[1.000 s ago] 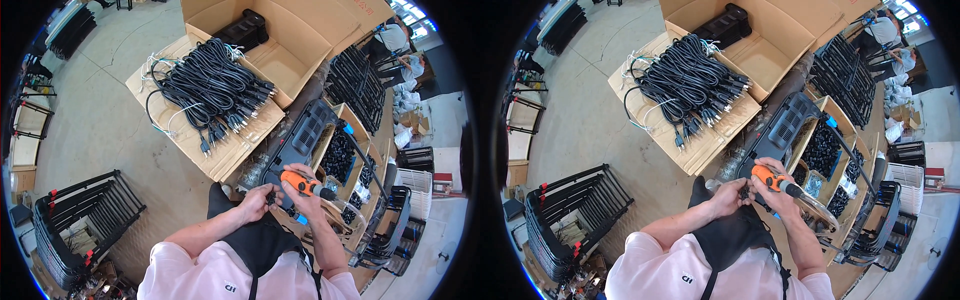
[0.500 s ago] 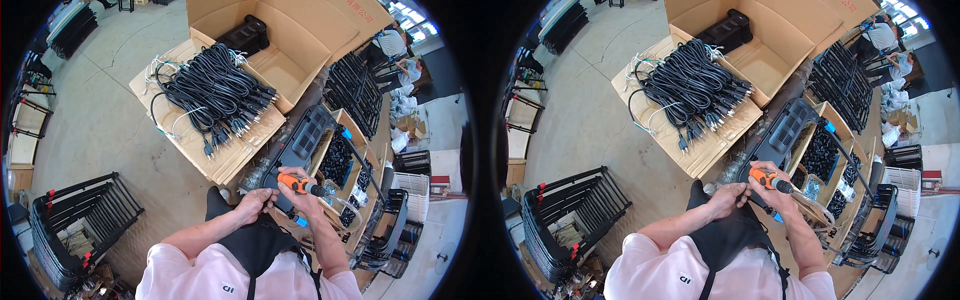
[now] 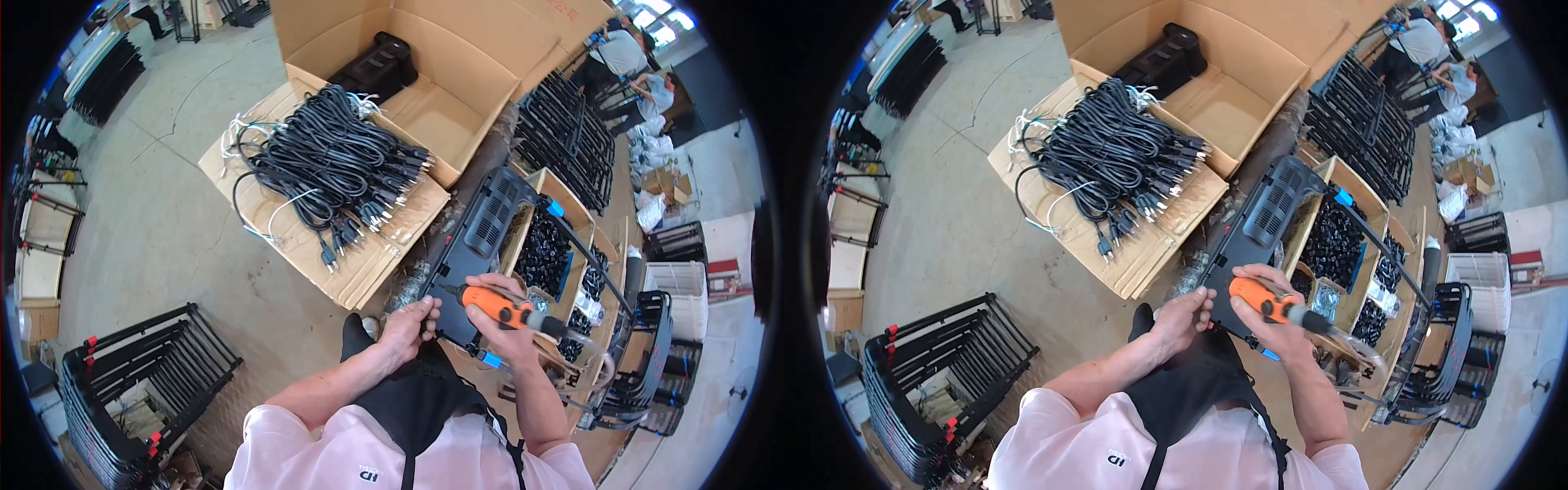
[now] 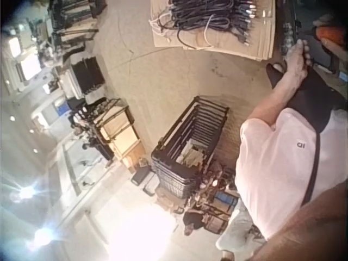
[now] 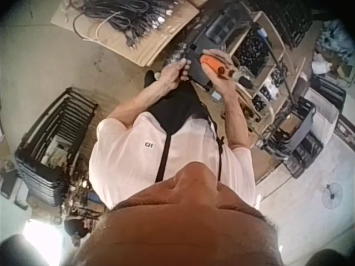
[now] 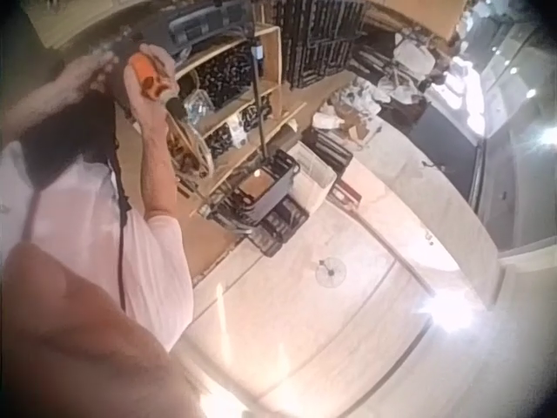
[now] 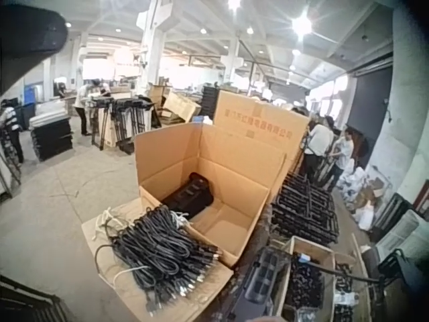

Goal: Assemble components of a metal frame using fasteners and an electric screwdriver.

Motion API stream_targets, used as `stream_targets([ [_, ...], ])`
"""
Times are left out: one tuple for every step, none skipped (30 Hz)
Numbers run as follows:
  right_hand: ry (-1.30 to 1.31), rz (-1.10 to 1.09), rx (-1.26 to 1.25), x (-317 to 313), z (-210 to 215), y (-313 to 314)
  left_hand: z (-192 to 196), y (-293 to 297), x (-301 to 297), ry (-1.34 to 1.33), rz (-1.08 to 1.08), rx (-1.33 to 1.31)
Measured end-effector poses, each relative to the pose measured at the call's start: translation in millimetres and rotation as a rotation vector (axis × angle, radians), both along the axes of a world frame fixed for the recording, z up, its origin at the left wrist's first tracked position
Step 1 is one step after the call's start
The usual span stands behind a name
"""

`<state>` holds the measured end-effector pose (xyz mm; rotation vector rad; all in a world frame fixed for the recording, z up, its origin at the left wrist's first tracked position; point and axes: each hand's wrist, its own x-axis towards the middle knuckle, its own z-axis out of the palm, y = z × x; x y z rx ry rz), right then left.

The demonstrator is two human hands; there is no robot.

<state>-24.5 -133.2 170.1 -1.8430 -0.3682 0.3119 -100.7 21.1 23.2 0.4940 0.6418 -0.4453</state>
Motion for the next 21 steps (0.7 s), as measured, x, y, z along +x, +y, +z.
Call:
stream_targets([
  [-0.005, -0.019, 0.001, 0.1, 6.7, -7.4, 4.3, 1.0, 11.2, 0.028, 0.044, -0.076],
  [0.031, -0.028, 0.071, 0.0, 11.7, -15.0, 9.2, 0.7, 22.1, 0.057, 0.087, -0.152],
  [0.067, -0.036, 0.142, 0.3, 14.6, -23.7, 15.4, -3.0, 31.2, 0.053, 0.067, -0.149],
  [0.066, -0.036, 0.133, 1.6, 14.7, -34.2, 23.3, -9.4, 41.1, 0.04, 0.065, -0.206],
  [0.06, -0.052, 0.137, 4.4, 15.5, -43.7, 29.4, -16.8, 51.3, 0.027, 0.064, -0.263],
  [0.004, -0.066, 0.117, 7.5, 16.6, -52.8, 32.9, -25.3, 62.0, 0.003, 0.046, -0.276],
  [-0.05, -0.078, 0.098, 10.1, 17.8, -60.4, 34.9, -34.6, 71.5, 0.003, 0.031, -0.271],
  [-0.048, -0.139, 0.094, 12.9, 22.0, -65.8, 36.8, -44.1, 80.9, -0.008, 0.017, -0.318],
  [-0.051, -0.152, 0.099, 16.9, 25.5, -73.8, 38.3, -53.0, 89.2, -0.019, 0.003, -0.364],
  [-0.066, -0.162, 0.094, 22.6, 29.3, -84.1, 40.7, -60.8, 97.3, -0.029, -0.011, -0.385],
  [-0.082, -0.171, 0.088, 28.9, 31.5, -94.9, 41.4, -69.5, 105.0, -0.031, -0.024, -0.377],
  [-0.081, -0.175, 0.102, 35.9, 32.1, -105.5, 41.9, -78.7, 112.5, -0.048, -0.026, -0.399],
  [-0.085, -0.189, 0.109, 43.0, 32.9, -115.3, 42.3, -87.8, 120.7, -0.063, -0.03, -0.422],
  [-0.077, -0.186, 0.114, 50.2, 34.0, -125.1, 43.5, -96.8, 128.0, -0.047, -0.026, -0.41],
  [-0.069, -0.182, 0.12, 58.2, 35.1, -134.7, 42.6, -106.4, 137.2, -0.048, -0.04, -0.401],
  [-0.069, -0.195, 0.128, 66.3, 36.4, -143.9, 42.3, -116.3, 146.2, -0.037, -0.04, -0.414],
  [-0.061, -0.185, 0.096, 75.7, 38.0, -153.0, 41.8, -126.8, 155.8, -0.025, -0.04, -0.428],
  [-0.052, -0.175, 0.065, 85.8, 39.5, -162.1, 41.1, -138.3, 166.8, 0.018, -0.042, -0.398],
  [-0.049, -0.183, 0.076, 96.7, 39.7, -170.9, 39.8, -147.1, 176.6, 0.022, -0.049, -0.387],
  [-0.05, -0.154, 0.043, 108.1, 39.9, -179.4, 38.3, -155.3, 186.4, 0.01, -0.051, -0.404],
  [-0.05, -0.124, 0.011, 120.0, 38.5, -186.9, 36.7, -163.2, 196.3, -0.002, -0.052, -0.42],
])
